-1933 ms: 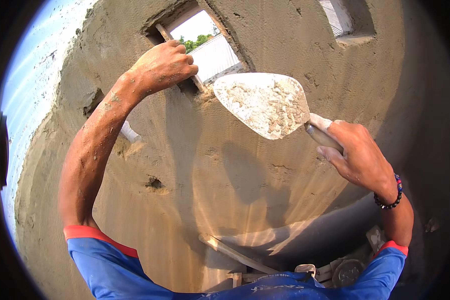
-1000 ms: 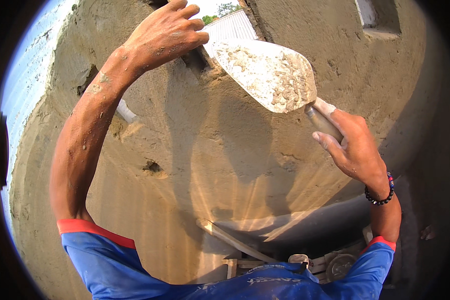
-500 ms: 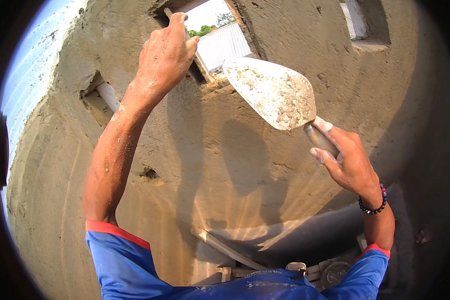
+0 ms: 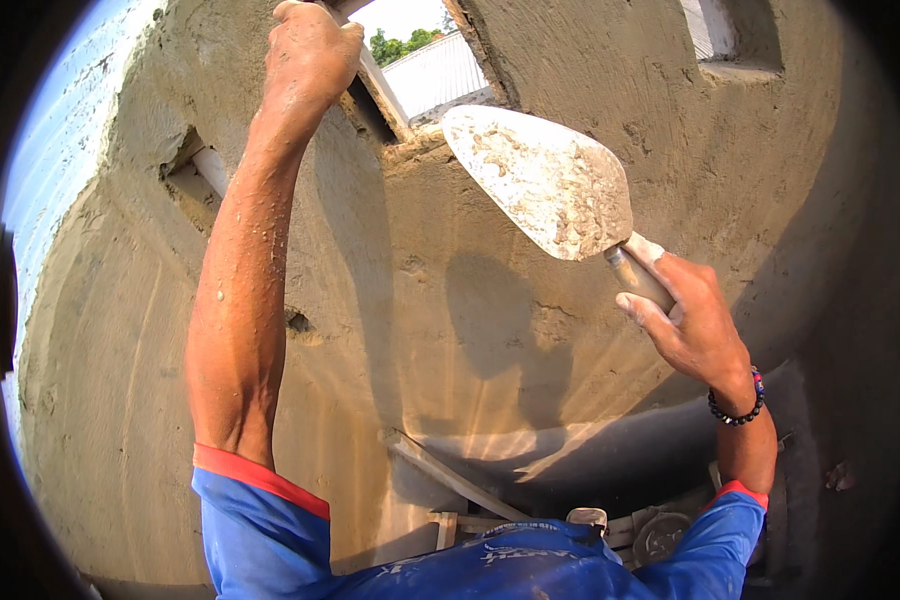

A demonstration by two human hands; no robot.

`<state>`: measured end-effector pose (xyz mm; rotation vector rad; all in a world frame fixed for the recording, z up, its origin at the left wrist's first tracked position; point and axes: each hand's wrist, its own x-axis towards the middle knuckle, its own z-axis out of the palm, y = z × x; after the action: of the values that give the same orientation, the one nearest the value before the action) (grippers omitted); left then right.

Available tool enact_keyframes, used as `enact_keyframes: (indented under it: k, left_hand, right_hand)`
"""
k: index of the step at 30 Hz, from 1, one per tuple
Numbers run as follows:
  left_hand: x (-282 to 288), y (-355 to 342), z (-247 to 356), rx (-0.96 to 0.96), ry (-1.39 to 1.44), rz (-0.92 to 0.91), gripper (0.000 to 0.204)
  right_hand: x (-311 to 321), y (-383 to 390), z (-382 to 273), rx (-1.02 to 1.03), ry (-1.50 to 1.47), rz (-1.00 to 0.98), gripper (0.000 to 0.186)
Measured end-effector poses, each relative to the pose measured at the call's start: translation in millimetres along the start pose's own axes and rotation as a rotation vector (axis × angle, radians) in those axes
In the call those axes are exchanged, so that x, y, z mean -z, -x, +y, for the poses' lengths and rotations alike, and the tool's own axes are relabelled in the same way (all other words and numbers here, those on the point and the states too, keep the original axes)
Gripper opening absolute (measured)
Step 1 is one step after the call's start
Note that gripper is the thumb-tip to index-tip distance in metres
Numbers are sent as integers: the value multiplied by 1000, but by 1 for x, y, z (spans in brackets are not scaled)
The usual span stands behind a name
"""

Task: The person applies plaster to a concrete wall around small rectangular openings using a trowel and a wooden board to smooth and level the material.

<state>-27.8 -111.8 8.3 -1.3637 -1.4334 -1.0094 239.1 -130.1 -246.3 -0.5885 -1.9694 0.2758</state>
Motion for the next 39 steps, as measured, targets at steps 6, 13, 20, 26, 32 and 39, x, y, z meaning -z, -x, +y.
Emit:
enact_keyframes:
  k: [6, 13, 20, 26, 32, 39]
  left_hand:
    - [-22, -7, -17, 5, -85, -280, 30]
    - [-18, -6, -10, 122, -74, -189, 28]
    - [-18, -2, -2, 160, 9, -217, 36]
    - [-16, -4, 6, 192, 19, -273, 47]
    - [3, -17, 9, 388, 339, -517, 19]
    - [-29, -24, -6, 211, 85, -425, 22]
  right_hand:
    - [-8, -2, 7, 14, -19, -52, 47]
    - [-10, -5, 11, -54, -163, -131, 49]
    - [-14, -13, 10, -18, -183, -99, 50]
    - [-25, -21, 9, -27, -197, -120, 49]
    - [-28, -28, 7, 57, -168, -72, 49]
    - [-20, -14, 5, -17, -185, -7, 46]
